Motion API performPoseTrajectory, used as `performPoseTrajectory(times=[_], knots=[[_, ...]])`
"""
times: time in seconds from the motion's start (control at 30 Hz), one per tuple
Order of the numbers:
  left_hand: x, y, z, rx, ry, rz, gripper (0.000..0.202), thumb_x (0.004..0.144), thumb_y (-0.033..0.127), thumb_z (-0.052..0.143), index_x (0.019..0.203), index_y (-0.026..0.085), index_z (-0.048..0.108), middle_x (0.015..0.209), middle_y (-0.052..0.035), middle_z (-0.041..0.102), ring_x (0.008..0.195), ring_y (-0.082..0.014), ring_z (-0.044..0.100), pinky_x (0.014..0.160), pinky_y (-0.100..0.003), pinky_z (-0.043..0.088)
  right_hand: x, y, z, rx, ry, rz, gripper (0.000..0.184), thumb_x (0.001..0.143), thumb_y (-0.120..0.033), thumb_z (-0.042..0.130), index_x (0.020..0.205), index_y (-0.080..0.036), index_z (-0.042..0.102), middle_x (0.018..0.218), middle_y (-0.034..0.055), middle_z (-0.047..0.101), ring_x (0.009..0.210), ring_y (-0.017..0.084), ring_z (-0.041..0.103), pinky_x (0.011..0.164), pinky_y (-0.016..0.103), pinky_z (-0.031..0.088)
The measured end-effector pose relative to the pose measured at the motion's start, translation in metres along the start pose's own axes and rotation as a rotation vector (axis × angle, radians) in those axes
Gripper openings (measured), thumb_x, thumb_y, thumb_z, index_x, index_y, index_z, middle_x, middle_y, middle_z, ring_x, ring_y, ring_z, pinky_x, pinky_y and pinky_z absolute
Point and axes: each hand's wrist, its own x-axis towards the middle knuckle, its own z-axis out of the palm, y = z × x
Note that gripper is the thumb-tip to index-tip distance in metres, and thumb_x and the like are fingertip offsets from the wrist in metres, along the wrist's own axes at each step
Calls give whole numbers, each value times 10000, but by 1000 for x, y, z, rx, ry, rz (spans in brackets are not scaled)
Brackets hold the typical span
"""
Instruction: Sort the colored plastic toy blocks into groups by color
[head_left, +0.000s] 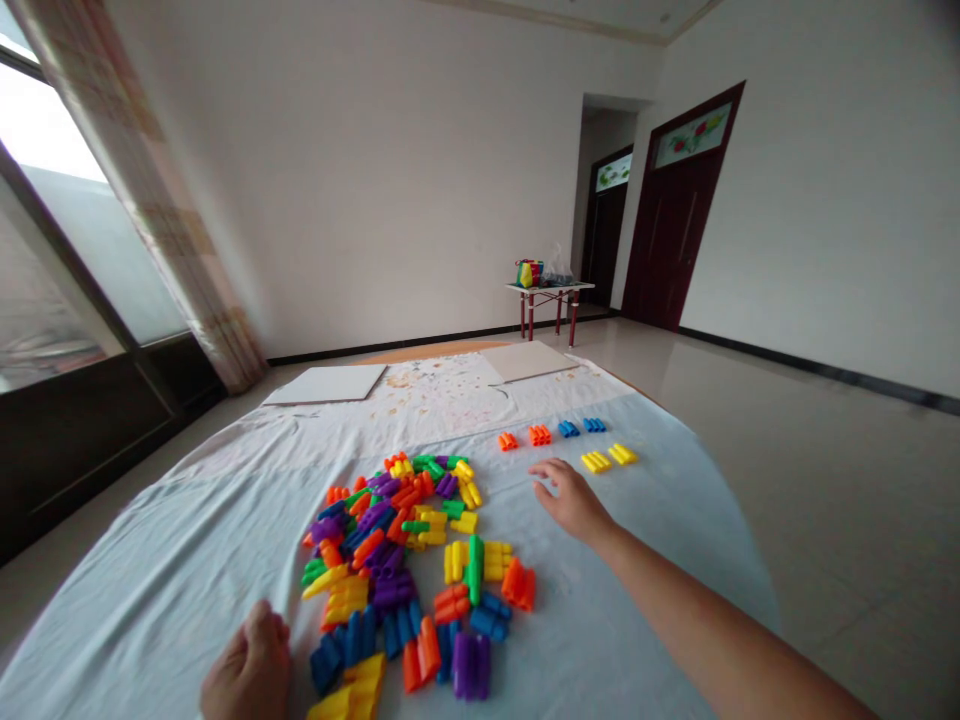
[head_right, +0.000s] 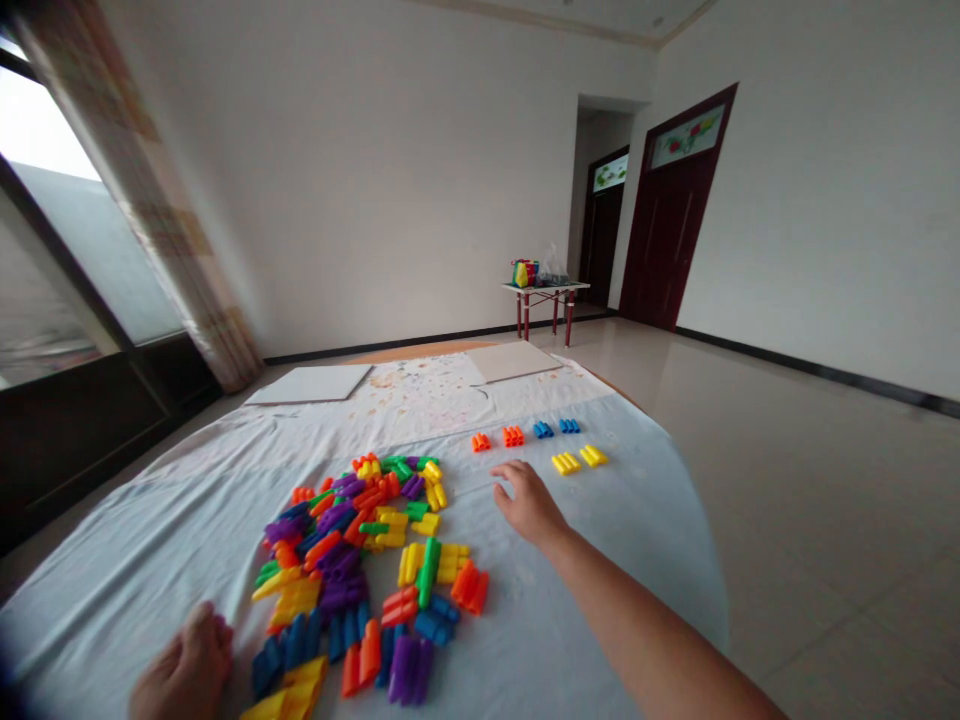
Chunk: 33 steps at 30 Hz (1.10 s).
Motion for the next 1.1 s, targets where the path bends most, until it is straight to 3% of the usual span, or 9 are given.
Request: performPoseTrajectory(times=[0.13, 0.2, 0.3, 0.4, 0.63, 0.87, 1.0, 1.1], knots=[[-8, 13, -1, -40, -37, -97, 457, 768, 580, 397, 520, 199, 446, 412, 36, 391, 444, -122, 371, 462, -261, 317, -16, -58, 24, 181, -236, -169, 209, 799, -225, 564, 990, -199, 643, 1004, 66, 649, 995, 194, 560, 920, 351, 420], [-9, 16, -1, -58, -36, -110, 450, 770, 571, 398, 516, 200, 427, 417, 40, 383, 453, -117, 362, 473, -261, 311, -23, -74, 30, 170, -328, -189, 319, 755, -298, 640, 1059, -203, 639, 1105, 83, 625, 1077, 226, 522, 961, 384, 382], [-10, 16, 0, -76, -32, -110, 445, 772, 567, 402, 523, 199, 427, 424, 43, 379, 465, -117, 364, 486, -260, 308, -29, -80, 34, 135, -459, -167, 537, 695, -393, 695, 1182, -191, 591, 1234, 123, 555, 1151, 271, 473, 981, 411, 355], [-9, 14, 1, -104, -39, -88, 449, 770, 575, 408, 528, 197, 426, 434, 44, 384, 469, -115, 363, 489, -259, 307, -29, -75, 31, 128, -526, -140, 484, 708, -346, 671, 1164, -201, 598, 1185, 104, 583, 1097, 250, 511, 953, 387, 374], [-10, 16, 0, -110, -21, -65, 417, 773, 530, 410, 517, 201, 413, 423, 41, 377, 452, -114, 351, 481, -259, 312, -22, -59, 15, 40, -495, -84, 307, 713, -224, 625, 1019, -229, 645, 994, 50, 646, 989, 235, 548, 890, 389, 399], [-16, 29, -1, -114, -18, -78, 399, 763, 516, 391, 501, 215, 367, 412, 42, 345, 443, -112, 325, 473, -262, 302, -20, -56, 18, 205, -524, -135, 347, 655, -74, 602, 976, -204, 623, 1031, 34, 627, 995, 196, 554, 901, 328, 420], [-14, 25, 0, -127, -37, -74, 404, 766, 525, 399, 511, 213, 375, 425, 42, 355, 453, -112, 333, 482, -261, 307, -17, -63, 23, 210, -493, -93, 216, 682, -104, 628, 879, -191, 645, 895, 24, 624, 878, 185, 575, 825, 310, 441], [-12, 18, 0, -134, -42, -56, 414, 772, 536, 401, 517, 210, 387, 432, 43, 362, 458, -114, 340, 486, -261, 310, -17, -65, 26, 378, -413, -9, 148, 740, -200, 638, 887, -182, 639, 876, 27, 626, 836, 175, 581, 799, 307, 445]])
